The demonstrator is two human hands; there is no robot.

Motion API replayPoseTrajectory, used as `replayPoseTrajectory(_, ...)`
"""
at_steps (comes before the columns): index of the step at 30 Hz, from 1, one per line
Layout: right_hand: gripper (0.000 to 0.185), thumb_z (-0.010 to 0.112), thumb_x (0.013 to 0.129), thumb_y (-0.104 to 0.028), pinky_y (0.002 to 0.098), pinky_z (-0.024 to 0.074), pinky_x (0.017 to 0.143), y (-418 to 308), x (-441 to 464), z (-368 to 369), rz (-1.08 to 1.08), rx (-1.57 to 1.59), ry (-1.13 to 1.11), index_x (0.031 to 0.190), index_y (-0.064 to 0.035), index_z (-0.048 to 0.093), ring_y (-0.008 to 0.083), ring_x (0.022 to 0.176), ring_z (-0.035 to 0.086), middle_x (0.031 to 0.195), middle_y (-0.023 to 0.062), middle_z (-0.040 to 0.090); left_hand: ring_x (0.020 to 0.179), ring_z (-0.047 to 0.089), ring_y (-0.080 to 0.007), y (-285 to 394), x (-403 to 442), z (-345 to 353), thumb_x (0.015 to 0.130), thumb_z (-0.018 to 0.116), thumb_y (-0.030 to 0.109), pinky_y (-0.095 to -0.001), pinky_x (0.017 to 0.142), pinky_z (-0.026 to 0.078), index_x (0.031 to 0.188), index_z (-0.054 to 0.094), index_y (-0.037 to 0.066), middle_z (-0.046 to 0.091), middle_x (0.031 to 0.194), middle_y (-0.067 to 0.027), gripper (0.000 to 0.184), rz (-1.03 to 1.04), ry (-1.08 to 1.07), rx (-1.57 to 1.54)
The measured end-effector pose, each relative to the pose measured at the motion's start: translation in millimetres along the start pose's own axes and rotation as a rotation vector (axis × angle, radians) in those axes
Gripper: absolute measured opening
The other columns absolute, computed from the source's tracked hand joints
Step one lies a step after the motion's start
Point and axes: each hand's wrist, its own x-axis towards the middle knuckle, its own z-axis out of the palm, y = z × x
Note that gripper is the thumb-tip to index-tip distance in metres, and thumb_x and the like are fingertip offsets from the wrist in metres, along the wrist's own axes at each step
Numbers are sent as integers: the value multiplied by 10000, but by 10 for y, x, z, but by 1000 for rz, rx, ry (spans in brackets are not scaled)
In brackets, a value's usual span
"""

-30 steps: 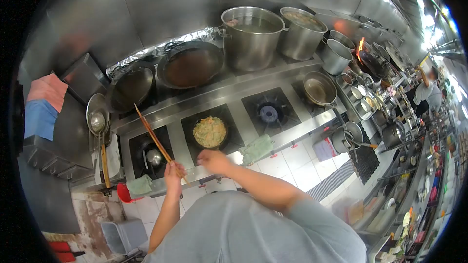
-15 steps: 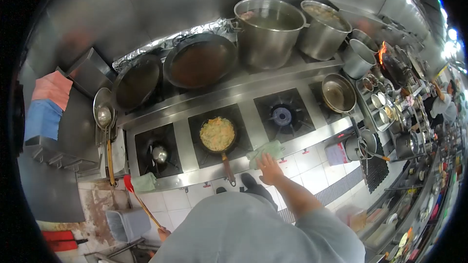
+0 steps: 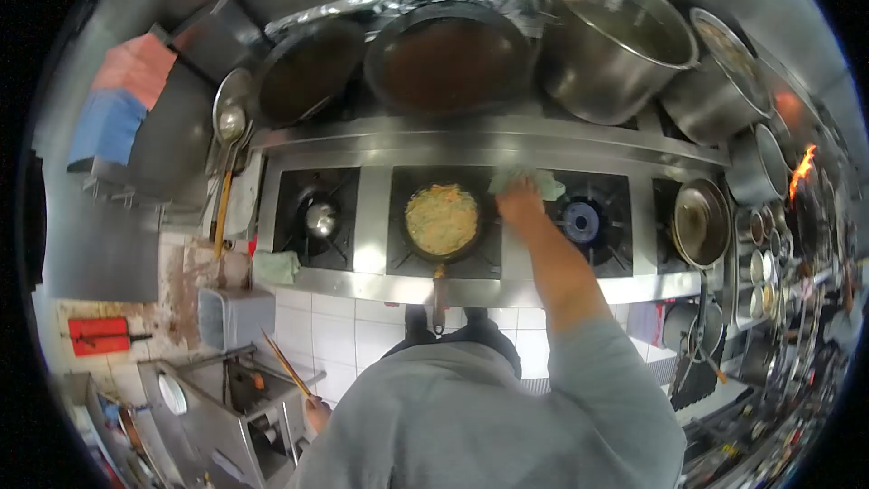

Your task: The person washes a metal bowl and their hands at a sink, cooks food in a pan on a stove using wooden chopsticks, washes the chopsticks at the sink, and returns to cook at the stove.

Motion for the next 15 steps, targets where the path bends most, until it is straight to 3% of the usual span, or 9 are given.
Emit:
replayPoseTrajectory(3,575,388,930,-407,488,273,1090,66,1008,372,-40,0,-73,1381,-50,395,398,1336,314,1449,236,320,393,351,-85,33,-275,-104,994,391,276,-252,337,286,837,450,50,388,530,0,281,-42,52,-73)
replayPoseTrajectory(5,566,381,927,-426,489,277,1087,-198,1289,291,-91,-42,-154,1361,-68,441,386,1320,352,1434,222,359,410,365,-79,-117,-404,-184,995,389,274,-240,350,300,838,447,50,391,538,1,280,-40,66,27)
replayPoseTrajectory(6,576,376,918,-452,488,278,1085,-448,1245,22,16,48,-252,1350,-80,461,363,1316,367,1438,199,366,443,417,-114,-147,-513,-238,988,399,276,-276,388,344,813,466,31,420,542,-25,309,-103,76,85)
replayPoseTrajectory(7,587,372,910,-478,487,280,1083,-721,1167,-239,125,137,-353,1339,-93,481,341,1312,383,1442,175,372,443,417,-114,-357,-514,-304,988,399,276,-276,388,344,813,466,31,420,542,-25,309,-111,92,81)
replayPoseTrajectory(10,633,354,899,-521,485,285,1077,-1460,1007,-585,118,39,-378,1357,-97,461,303,1315,391,1455,128,373,490,479,-176,-1673,-525,-637,968,425,288,-340,440,386,761,492,7,460,549,-65,355,-142,162,-61)
replayPoseTrajectory(11,633,354,899,-521,485,285,1077,-1676,1006,-605,111,40,-383,1357,-97,461,303,1315,391,1455,128,373,510,495,-202,-1962,-598,-752,956,438,297,-365,467,395,746,511,1,485,563,-89,370,-132,135,199)
replayPoseTrajectory(12,639,351,902,-515,480,265,1087,-1880,1025,-623,-15,7,-453,1363,-84,451,309,1336,356,1470,141,342,531,512,-228,-2072,-610,-848,944,450,306,-391,494,405,732,530,-6,509,577,-113,385,-121,102,460)
replayPoseTrajectory(14,645,348,905,-509,475,245,1098,-2295,908,-667,-139,-29,-525,1370,-71,442,315,1357,322,1485,154,310,532,514,-230,-2114,-577,-959,943,452,307,-393,495,406,738,536,-5,515,582,-117,382,-145,113,451)
replayPoseTrajectory(15,667,348,905,-511,469,215,1112,-2512,771,-698,-196,-79,-457,1384,-51,413,327,1376,273,1497,169,274,533,515,-232,-2129,-581,-974,941,453,308,-396,497,407,744,543,-4,521,587,-121,380,-165,123,437)
